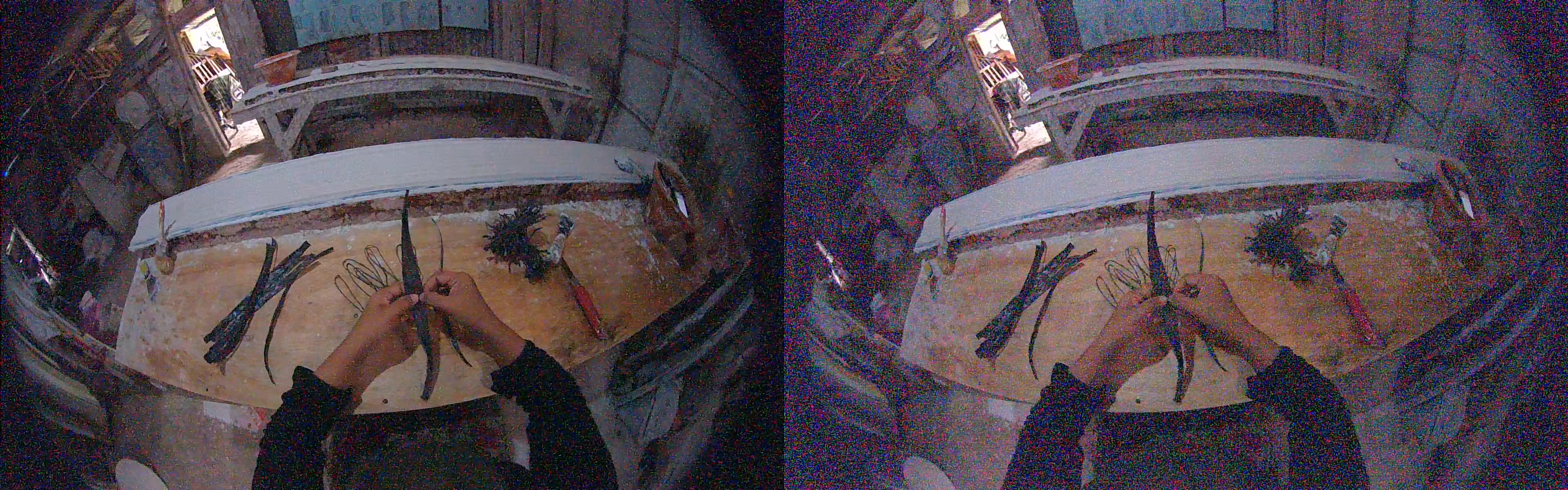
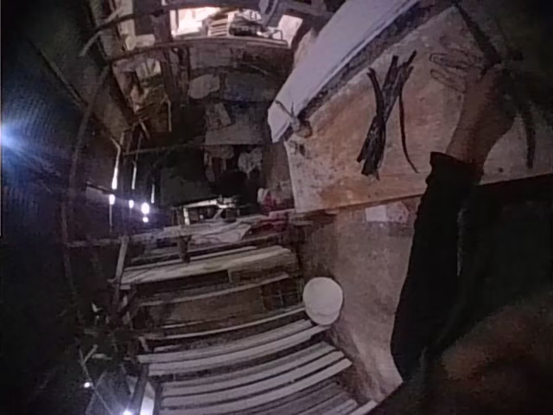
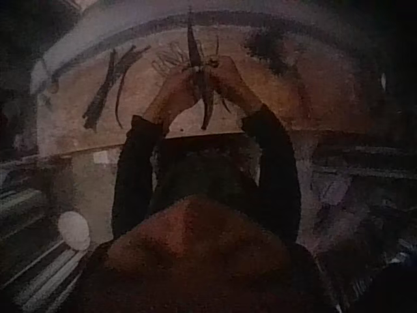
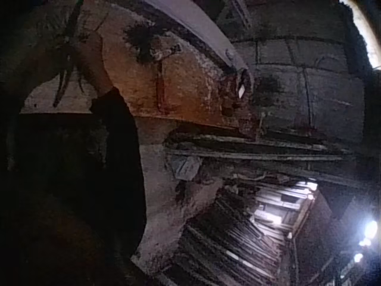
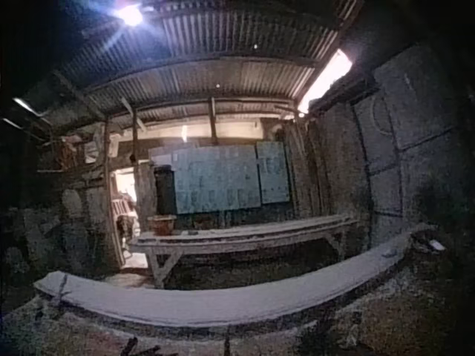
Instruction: The person repeatedly picks up thin black strips and interlaces them by hand on a wooden workbench. They form loops and bundles, then place the finished pieces back on the table. The process is continuous and repetitive throughout the clip.
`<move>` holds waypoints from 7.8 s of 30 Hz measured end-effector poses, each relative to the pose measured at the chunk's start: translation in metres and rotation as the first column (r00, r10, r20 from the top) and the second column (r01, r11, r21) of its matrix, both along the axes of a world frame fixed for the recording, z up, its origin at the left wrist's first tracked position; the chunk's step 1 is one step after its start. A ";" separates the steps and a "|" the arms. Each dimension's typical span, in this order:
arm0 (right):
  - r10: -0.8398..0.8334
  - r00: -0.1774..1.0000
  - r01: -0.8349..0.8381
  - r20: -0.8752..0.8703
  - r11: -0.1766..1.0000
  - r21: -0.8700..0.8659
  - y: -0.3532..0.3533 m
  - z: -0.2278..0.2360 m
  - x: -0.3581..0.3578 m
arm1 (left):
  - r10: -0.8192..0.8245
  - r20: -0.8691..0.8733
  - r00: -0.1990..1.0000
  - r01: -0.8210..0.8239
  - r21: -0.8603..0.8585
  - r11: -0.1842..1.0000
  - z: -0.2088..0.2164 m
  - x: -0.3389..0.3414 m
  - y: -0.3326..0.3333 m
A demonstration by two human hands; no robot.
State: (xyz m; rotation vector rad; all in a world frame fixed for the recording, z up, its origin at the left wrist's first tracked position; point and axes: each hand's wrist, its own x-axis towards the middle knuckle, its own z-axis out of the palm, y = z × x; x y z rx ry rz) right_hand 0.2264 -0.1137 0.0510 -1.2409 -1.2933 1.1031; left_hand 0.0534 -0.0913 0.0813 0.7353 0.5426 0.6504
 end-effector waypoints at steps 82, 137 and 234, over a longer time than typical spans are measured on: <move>-0.062 0.998 0.058 -0.024 0.989 -0.134 -0.010 0.034 -0.007 | 0.332 -0.284 0.900 -0.112 0.584 0.804 -0.027 0.001 0.021; 0.035 0.956 -0.090 -0.292 0.980 -0.178 -0.009 0.021 -0.002 | 0.108 0.091 0.990 -0.102 -0.070 0.992 0.019 0.005 -0.011; 0.105 0.696 0.011 -0.710 0.988 0.157 0.028 -0.034 0.075 | 0.330 -0.153 0.932 -0.244 0.410 0.879 -0.066 -0.032 0.061</move>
